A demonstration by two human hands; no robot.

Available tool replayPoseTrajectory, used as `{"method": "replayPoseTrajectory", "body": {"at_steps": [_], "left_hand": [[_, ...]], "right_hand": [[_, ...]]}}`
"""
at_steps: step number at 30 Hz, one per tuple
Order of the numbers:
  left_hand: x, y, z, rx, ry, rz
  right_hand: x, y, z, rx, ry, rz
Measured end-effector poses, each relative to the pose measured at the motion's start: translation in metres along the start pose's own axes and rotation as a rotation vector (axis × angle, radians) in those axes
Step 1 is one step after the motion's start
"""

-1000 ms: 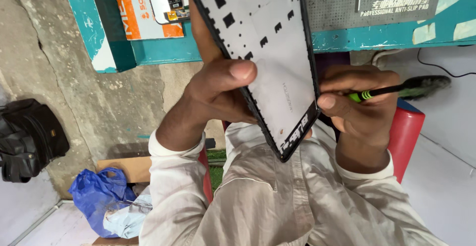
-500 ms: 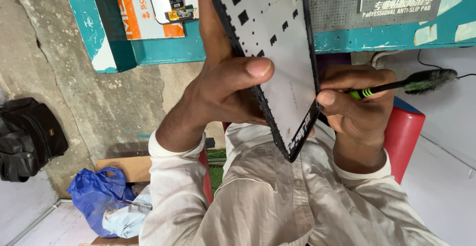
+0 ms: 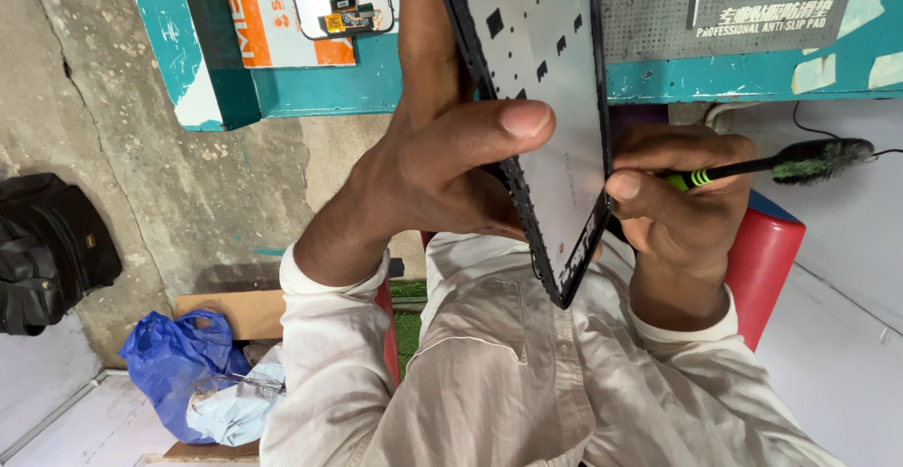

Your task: The person works on a disassembled smartphone chassis at a workbench. They use tweezers to manipulate small components along the frame, apply liquid from a bottle to the edges, and brush the interior with a small brush. The device remains open throughout the clip.

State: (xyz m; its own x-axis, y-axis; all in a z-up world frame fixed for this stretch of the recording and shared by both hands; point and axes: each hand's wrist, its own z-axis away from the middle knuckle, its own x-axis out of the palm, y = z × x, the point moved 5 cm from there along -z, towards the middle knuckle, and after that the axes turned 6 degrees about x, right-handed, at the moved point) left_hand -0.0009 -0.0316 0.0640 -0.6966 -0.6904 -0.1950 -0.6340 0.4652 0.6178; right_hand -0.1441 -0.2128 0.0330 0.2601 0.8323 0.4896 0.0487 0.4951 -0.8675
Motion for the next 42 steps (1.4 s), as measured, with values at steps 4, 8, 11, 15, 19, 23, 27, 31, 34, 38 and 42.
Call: {"method": "replayPoseTrajectory", "body": {"at_steps": [4, 8, 11, 15, 19, 23, 27, 31, 34, 38, 42], "left_hand": [[-0.0015, -0.0005, -0.0013, 0.003, -0.027, -0.059], [0.0001, 0.0007, -0.0024, 0.003, -0.034, -0.082], [0.0012, 0.0006, -0.0033, -0.009, -0.034, -0.053], [0.0021, 0.0010, -0.0028, -0.027, -0.058, -0.040], [0.0031, 0.0001, -0.0022, -0.025, -0.061, -0.044], [0.0024, 0.0002, -0.0007, -0.018, -0.061, -0.053], [0.0027, -0.0019, -0.0021, 0.014, -0.053, -0.081], [0.0017, -0.0003, -0.0048, 0.009, -0.044, -0.072], [0.0012, 0.0017, -0.0060, -0.007, -0.046, -0.056], [0.0015, 0.0018, -0.0073, -0.008, -0.055, -0.079], [0.0008, 0.0016, -0.0067, -0.027, -0.029, -0.054]], "right_hand": [[0.0011, 0.0000, -0.0025, -0.010, -0.011, 0.013], [0.0005, 0.0009, -0.0018, -0.006, -0.001, 0.022], [-0.0015, 0.0022, -0.0003, -0.003, 0.016, 0.020], [-0.0034, 0.0036, 0.0011, -0.009, 0.041, 0.024], [-0.0043, 0.0048, 0.0018, -0.012, 0.048, 0.022], [-0.0038, 0.0055, 0.0018, -0.014, 0.031, 0.023], [-0.0018, 0.0056, -0.0004, -0.021, 0.011, 0.020], [0.0001, 0.0047, -0.0008, -0.016, 0.014, 0.027], [0.0009, 0.0050, -0.0015, -0.008, 0.017, 0.021], [0.0019, 0.0050, -0.0020, -0.004, 0.035, 0.026], [0.0020, 0.0045, -0.0020, -0.010, 0.027, 0.031]]}}
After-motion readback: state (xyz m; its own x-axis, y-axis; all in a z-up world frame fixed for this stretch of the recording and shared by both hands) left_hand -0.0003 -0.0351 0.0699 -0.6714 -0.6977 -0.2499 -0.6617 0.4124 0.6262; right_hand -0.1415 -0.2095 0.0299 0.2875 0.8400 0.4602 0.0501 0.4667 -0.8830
